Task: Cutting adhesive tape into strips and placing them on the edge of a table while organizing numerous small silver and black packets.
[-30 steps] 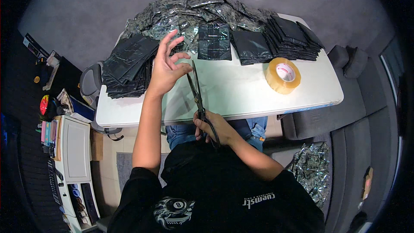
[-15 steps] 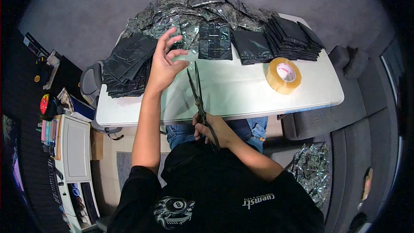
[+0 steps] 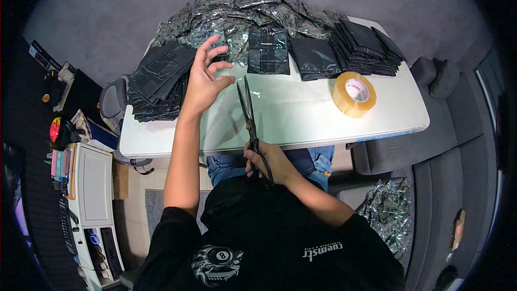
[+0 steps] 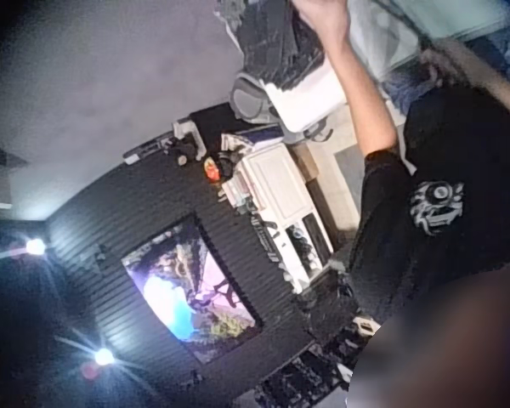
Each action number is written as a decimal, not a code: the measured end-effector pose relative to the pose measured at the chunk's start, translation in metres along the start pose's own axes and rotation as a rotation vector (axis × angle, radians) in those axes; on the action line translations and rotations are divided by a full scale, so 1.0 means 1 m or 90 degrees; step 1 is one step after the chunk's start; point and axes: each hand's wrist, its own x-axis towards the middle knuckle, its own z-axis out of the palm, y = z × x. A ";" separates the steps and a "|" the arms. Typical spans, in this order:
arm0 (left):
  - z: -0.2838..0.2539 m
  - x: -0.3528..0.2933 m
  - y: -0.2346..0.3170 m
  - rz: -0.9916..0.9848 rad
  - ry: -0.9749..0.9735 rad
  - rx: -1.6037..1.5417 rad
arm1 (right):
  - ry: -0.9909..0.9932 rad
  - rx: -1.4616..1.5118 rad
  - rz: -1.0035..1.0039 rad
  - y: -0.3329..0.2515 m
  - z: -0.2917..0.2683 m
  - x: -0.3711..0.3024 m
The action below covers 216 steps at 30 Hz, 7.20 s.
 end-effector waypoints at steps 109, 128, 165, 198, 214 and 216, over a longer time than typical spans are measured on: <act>0.338 -0.002 0.022 0.311 -0.348 -0.223 | 0.482 0.320 -0.370 -0.009 -0.227 -0.143; 0.419 0.014 -0.015 0.261 -0.392 -0.186 | 0.843 0.315 -0.391 0.092 -0.351 -0.185; 0.436 -0.007 -0.012 0.124 -0.445 -0.299 | 0.876 0.244 -0.044 0.107 -0.379 -0.190; 0.422 0.012 -0.019 0.478 -0.407 -0.027 | 0.744 0.232 -0.442 0.081 -0.317 -0.189; 0.414 -0.001 -0.027 0.326 -0.405 -0.091 | 0.836 0.297 -0.355 0.115 -0.361 -0.170; 0.414 -0.001 -0.028 0.336 -0.405 -0.077 | 0.839 0.298 -0.347 0.114 -0.361 -0.170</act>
